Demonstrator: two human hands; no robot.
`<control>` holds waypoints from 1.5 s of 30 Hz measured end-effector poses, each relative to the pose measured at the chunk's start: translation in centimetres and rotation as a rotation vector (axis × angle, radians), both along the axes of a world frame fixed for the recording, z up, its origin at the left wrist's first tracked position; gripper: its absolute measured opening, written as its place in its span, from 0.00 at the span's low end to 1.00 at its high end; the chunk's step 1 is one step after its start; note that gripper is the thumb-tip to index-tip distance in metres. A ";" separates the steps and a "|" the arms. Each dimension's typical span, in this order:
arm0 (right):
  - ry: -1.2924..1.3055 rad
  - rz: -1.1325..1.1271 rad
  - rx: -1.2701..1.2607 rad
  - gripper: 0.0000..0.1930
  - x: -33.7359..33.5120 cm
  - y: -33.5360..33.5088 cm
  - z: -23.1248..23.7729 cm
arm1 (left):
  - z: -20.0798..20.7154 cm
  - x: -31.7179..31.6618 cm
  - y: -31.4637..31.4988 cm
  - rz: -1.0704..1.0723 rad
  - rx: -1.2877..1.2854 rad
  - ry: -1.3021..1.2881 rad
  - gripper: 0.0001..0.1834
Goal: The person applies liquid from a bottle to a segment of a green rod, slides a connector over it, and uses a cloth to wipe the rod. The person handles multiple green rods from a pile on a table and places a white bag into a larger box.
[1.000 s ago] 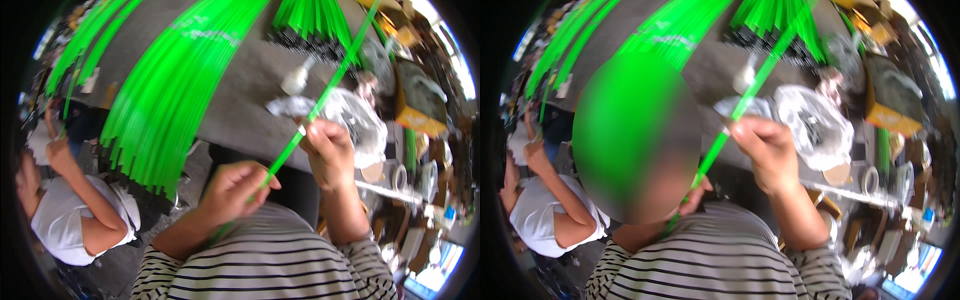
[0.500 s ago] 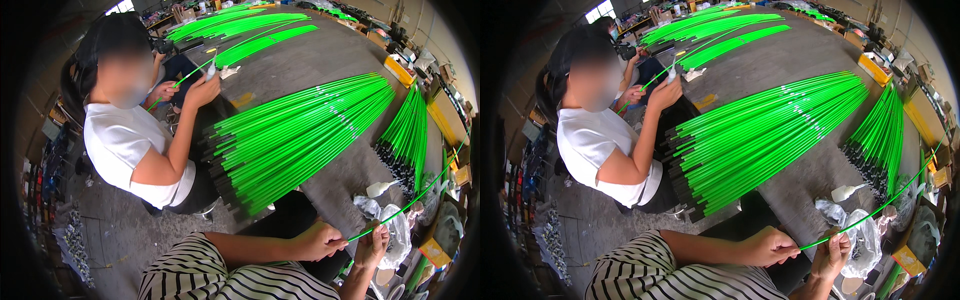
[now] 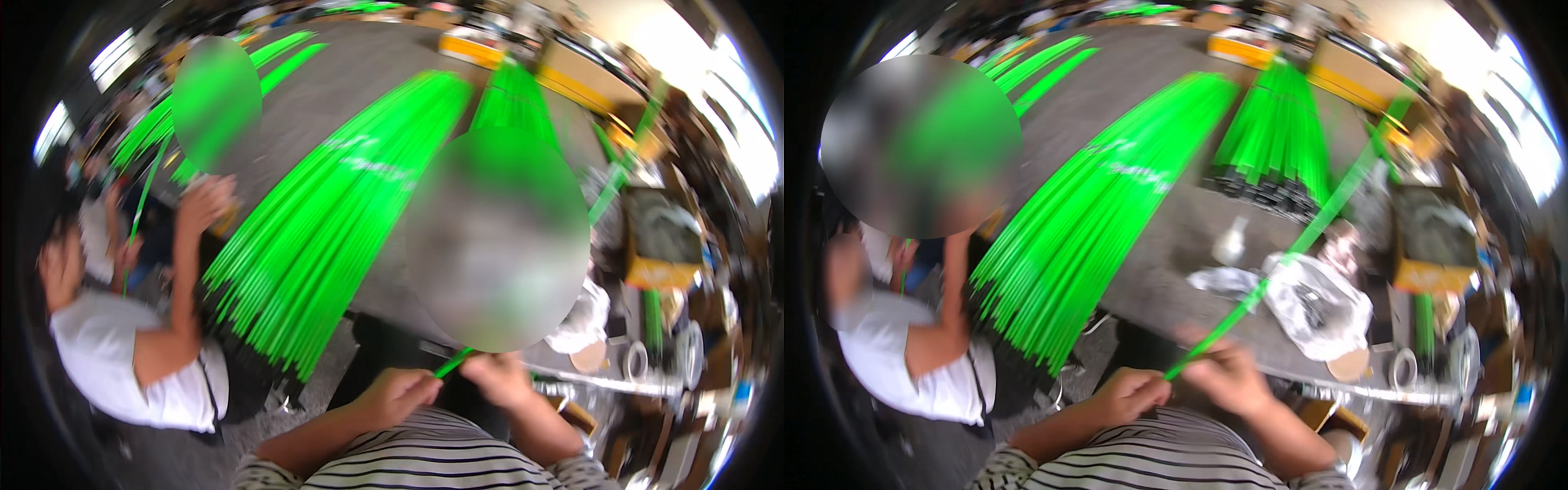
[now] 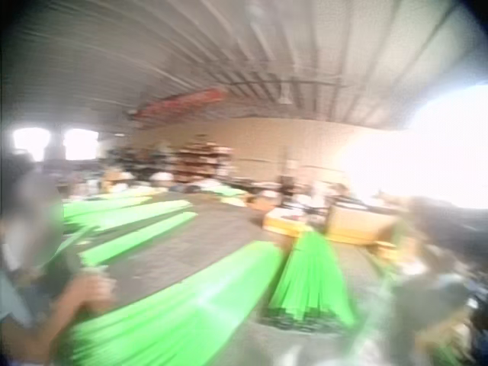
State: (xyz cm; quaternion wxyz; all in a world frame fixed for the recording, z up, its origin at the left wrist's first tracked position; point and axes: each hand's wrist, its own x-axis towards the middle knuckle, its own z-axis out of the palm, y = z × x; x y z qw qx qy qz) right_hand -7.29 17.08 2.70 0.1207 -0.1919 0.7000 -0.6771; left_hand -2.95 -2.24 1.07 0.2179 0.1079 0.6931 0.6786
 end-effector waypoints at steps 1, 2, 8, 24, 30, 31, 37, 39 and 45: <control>-0.145 0.106 -0.023 0.16 0.9 -1.7 0.3 | 0.5 -0.4 0.2 -0.033 -0.014 0.034 0.15; -0.017 0.111 0.050 0.11 1.1 -2.3 0.6 | 0.8 -0.7 0.9 -0.082 -0.028 0.042 0.15; -0.005 -0.574 -0.036 0.23 -1.3 4.6 2.1 | -0.2 0.4 1.5 -0.151 -0.334 0.136 0.14; 0.496 -0.464 0.426 0.07 -2.2 7.1 -5.0 | 8.2 -28.4 5.9 0.191 -0.882 0.783 0.15; 0.350 -0.461 0.323 0.05 -2.6 8.1 -5.4 | 4.3 -37.9 14.0 0.144 -1.060 0.716 0.17; 0.368 -0.449 0.326 0.04 -2.7 8.1 -5.5 | 3.5 -38.7 14.5 0.137 -1.042 0.733 0.17; 0.381 -0.415 0.301 0.03 -2.9 8.0 -5.4 | 4.1 -38.0 13.2 0.031 -1.102 0.723 0.18; 0.368 -0.403 0.282 0.05 -3.0 8.1 -5.0 | 5.8 -36.2 9.9 0.009 -1.096 0.791 0.17; 0.323 -0.416 0.352 0.16 -2.6 7.6 -4.6 | 7.9 -26.4 -6.8 0.237 -1.275 0.709 0.11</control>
